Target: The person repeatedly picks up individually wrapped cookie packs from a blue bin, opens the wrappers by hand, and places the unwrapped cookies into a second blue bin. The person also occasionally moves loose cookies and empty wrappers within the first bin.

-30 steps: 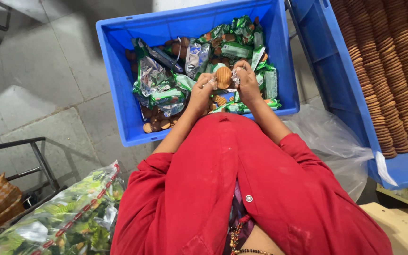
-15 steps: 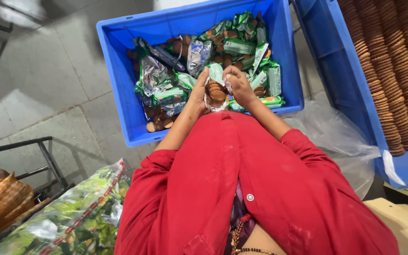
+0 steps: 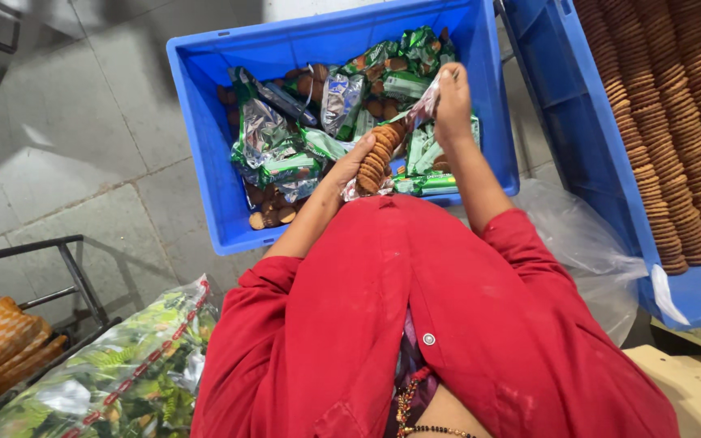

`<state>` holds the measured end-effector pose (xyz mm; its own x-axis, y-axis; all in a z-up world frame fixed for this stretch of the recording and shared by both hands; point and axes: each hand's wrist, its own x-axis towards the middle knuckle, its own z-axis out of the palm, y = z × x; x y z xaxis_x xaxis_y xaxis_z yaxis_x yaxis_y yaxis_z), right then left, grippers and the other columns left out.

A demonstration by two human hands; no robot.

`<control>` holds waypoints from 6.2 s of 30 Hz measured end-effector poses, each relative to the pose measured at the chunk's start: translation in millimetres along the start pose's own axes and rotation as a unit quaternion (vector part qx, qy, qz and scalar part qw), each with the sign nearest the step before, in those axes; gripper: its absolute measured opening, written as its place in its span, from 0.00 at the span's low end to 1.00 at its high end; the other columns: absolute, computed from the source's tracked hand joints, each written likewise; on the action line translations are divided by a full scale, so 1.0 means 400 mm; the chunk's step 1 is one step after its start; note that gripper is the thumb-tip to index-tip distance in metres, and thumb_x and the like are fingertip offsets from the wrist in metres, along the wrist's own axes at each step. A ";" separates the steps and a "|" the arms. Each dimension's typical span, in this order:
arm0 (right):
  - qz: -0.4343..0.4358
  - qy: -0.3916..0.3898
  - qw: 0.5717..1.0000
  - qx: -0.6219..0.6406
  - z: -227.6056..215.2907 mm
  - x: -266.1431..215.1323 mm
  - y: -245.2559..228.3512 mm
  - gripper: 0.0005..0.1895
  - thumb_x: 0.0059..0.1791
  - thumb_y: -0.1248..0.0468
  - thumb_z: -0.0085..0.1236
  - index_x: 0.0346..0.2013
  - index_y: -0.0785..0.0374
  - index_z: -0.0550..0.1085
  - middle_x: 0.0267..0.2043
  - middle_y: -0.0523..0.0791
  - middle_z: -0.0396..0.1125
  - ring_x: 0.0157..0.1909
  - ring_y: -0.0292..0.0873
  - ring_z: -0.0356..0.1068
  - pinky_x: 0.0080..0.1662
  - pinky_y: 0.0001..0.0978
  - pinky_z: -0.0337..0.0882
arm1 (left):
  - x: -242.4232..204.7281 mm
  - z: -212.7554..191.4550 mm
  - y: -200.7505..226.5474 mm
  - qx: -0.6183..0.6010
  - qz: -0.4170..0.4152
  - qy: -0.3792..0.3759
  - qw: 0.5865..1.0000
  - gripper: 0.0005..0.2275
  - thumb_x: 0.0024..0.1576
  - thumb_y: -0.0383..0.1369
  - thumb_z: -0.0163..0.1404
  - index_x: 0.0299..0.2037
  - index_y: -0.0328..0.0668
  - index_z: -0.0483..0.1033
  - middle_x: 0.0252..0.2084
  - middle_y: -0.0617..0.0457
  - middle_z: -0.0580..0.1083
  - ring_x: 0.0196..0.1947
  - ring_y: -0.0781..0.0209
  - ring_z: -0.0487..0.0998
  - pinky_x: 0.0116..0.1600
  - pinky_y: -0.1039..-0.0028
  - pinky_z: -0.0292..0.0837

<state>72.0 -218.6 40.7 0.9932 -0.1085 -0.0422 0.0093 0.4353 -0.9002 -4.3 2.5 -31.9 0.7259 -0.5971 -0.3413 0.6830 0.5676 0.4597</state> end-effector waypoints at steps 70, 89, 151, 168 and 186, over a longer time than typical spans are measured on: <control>-0.057 -0.280 0.791 -0.540 0.075 -0.181 -0.073 0.46 0.43 0.60 0.67 0.72 0.63 0.56 0.59 0.60 0.66 0.59 0.63 0.68 0.58 0.46 0.69 | -0.030 0.016 0.028 0.175 0.046 -0.051 0.982 0.32 0.66 0.43 0.48 0.78 0.55 0.44 0.68 0.48 0.65 0.59 0.55 0.74 0.57 0.67 0.76; 0.025 -0.128 0.910 -0.395 -0.050 -0.199 -0.124 0.36 0.37 0.61 0.72 0.59 0.60 0.70 0.45 0.49 0.74 0.45 0.44 0.75 0.48 0.35 0.75 | 0.033 0.191 0.032 0.161 -0.086 0.007 0.983 0.26 0.60 0.52 0.42 0.66 0.54 0.60 0.42 0.49 0.76 0.28 0.62 0.78 0.26 0.75 0.73; -0.168 -0.077 0.865 -0.467 -0.301 0.389 -0.737 0.17 0.54 0.71 0.66 0.58 0.63 0.77 0.53 0.45 0.77 0.39 0.35 0.63 0.43 0.27 0.67 | 0.063 -0.012 0.086 -0.382 0.154 -0.105 0.905 0.20 0.71 0.48 0.38 0.26 0.52 0.59 0.19 0.66 0.52 0.14 0.76 0.51 0.21 0.83 0.48; -0.181 -0.461 0.710 -0.500 0.296 -0.065 -0.296 0.34 0.39 0.64 0.73 0.58 0.64 0.73 0.51 0.52 0.71 0.48 0.55 0.72 0.48 0.43 0.72 | -0.069 0.200 0.130 -0.067 0.238 0.154 0.957 0.17 0.68 0.44 0.37 0.63 0.51 0.66 0.43 0.50 0.76 0.36 0.60 0.81 0.36 0.69 0.80; 0.000 -0.302 0.800 -0.519 0.301 -0.162 -0.209 0.18 0.45 0.65 0.69 0.50 0.59 0.80 0.33 0.45 0.67 0.33 0.41 0.64 0.37 0.32 0.66 | -0.076 0.110 0.179 0.022 0.131 -0.007 0.991 0.23 0.69 0.45 0.37 0.70 0.42 0.58 0.58 0.45 0.74 0.50 0.56 0.81 0.50 0.65 0.81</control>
<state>20.8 -140.5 170.8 0.8714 0.4789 -0.1064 0.2197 -0.5750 -0.7881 19.1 36.5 47.5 0.8762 -0.4406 -0.1953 0.4675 0.6787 0.5663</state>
